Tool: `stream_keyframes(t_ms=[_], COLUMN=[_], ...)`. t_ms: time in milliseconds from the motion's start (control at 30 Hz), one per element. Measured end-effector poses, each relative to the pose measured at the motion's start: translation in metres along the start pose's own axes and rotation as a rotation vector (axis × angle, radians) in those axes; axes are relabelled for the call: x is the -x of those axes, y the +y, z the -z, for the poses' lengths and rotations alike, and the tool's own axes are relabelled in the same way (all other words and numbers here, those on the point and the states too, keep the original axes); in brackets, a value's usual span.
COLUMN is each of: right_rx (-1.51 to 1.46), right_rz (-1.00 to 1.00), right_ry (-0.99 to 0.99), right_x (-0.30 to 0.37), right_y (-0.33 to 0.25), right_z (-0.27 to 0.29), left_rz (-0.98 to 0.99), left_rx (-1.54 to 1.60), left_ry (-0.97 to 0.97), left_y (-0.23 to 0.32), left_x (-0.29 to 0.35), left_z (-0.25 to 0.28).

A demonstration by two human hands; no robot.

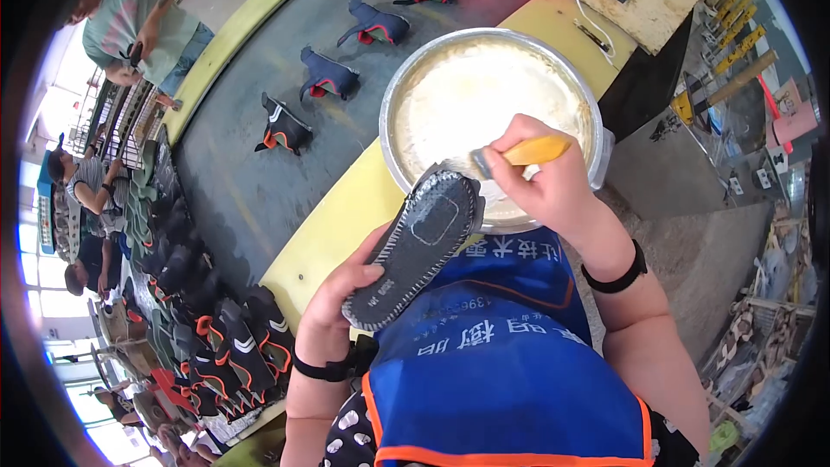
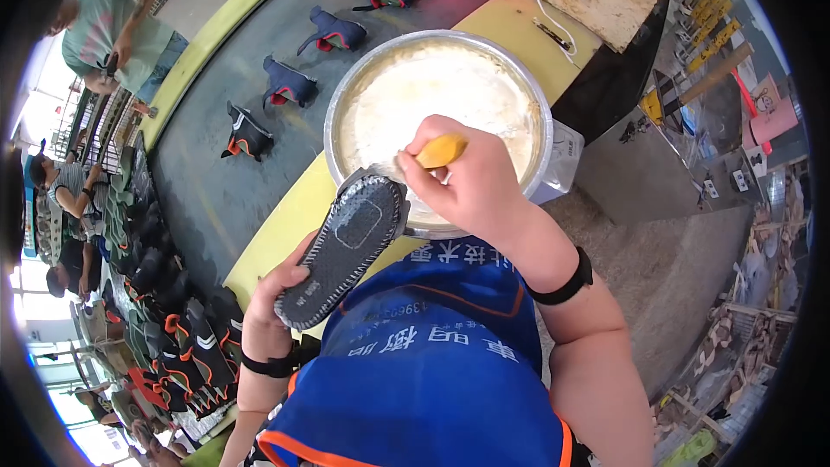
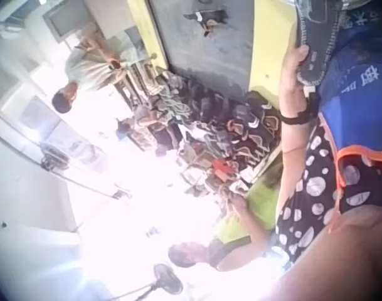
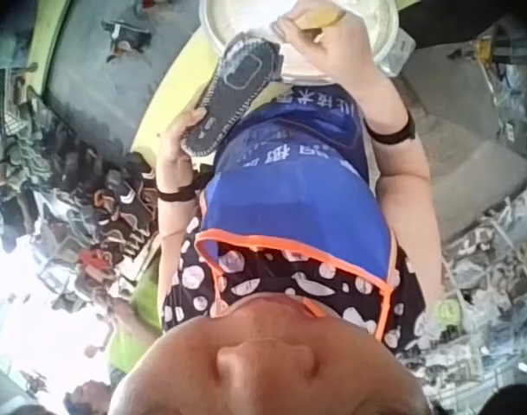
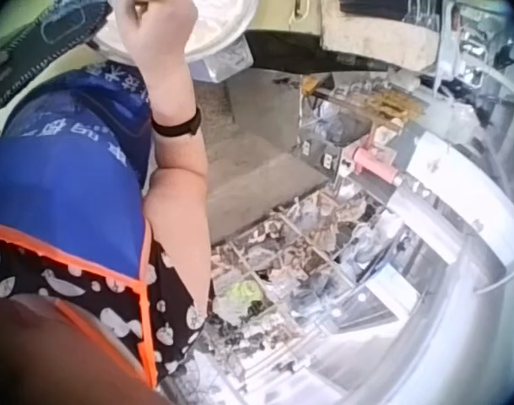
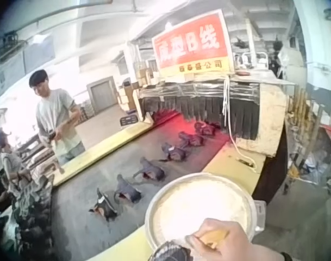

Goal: Applying adhesive to the bottom of shoe soles/components using a manual brush.

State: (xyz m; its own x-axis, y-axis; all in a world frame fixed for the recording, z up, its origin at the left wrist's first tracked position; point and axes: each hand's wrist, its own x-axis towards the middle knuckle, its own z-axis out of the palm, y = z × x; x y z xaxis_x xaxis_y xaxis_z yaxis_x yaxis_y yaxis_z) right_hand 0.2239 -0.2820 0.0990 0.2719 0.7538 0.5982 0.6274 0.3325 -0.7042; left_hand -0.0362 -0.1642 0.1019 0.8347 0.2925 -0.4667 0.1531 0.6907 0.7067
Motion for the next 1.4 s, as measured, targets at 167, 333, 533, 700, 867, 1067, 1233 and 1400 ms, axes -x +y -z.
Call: stream_keyframes(t_ms=[167, 333, 533, 700, 867, 1067, 1233, 1400], right_rx=[-0.238, 0.022, -0.071, -0.122, -0.09, 0.129, -0.017, 0.086], right_rz=[-0.104, -0.331, -0.196, -0.17, -0.268, -0.112, 0.066, -0.131], right_ry=[0.242, 0.239, 0.315, 0.257, 0.17, 0.191, 0.261, 0.164], right_x=[0.01, 0.013, 0.016, 0.035, 0.03, 0.004, -0.002, 0.014], right_y=[-0.008, -0.014, -0.019, -0.043, -0.041, -0.009, -0.01, -0.003], right_z=[-0.022, -0.02, -0.039, -0.058, -0.047, -0.03, -0.033, -0.031], left_rz=[-0.19, -0.294, -0.377, -0.392, -0.471, -0.489, -0.359, -0.357], left_rx=[-0.352, -0.358, -0.426, -0.25, -0.353, -0.599, -0.451, -0.415], left_ry=[0.072, 0.089, 0.122, 0.223, 0.139, 0.043, 0.036, 0.086], left_y=[-0.018, -0.029, -0.032, -0.033, -0.033, -0.031, -0.03, -0.033], left_x=[-0.001, -0.002, -0.003, -0.004, -0.005, 0.001, 0.006, 0.005], left_z=[-0.004, -0.001, -0.003, -0.003, 0.009, 0.017, 0.013, 0.018])
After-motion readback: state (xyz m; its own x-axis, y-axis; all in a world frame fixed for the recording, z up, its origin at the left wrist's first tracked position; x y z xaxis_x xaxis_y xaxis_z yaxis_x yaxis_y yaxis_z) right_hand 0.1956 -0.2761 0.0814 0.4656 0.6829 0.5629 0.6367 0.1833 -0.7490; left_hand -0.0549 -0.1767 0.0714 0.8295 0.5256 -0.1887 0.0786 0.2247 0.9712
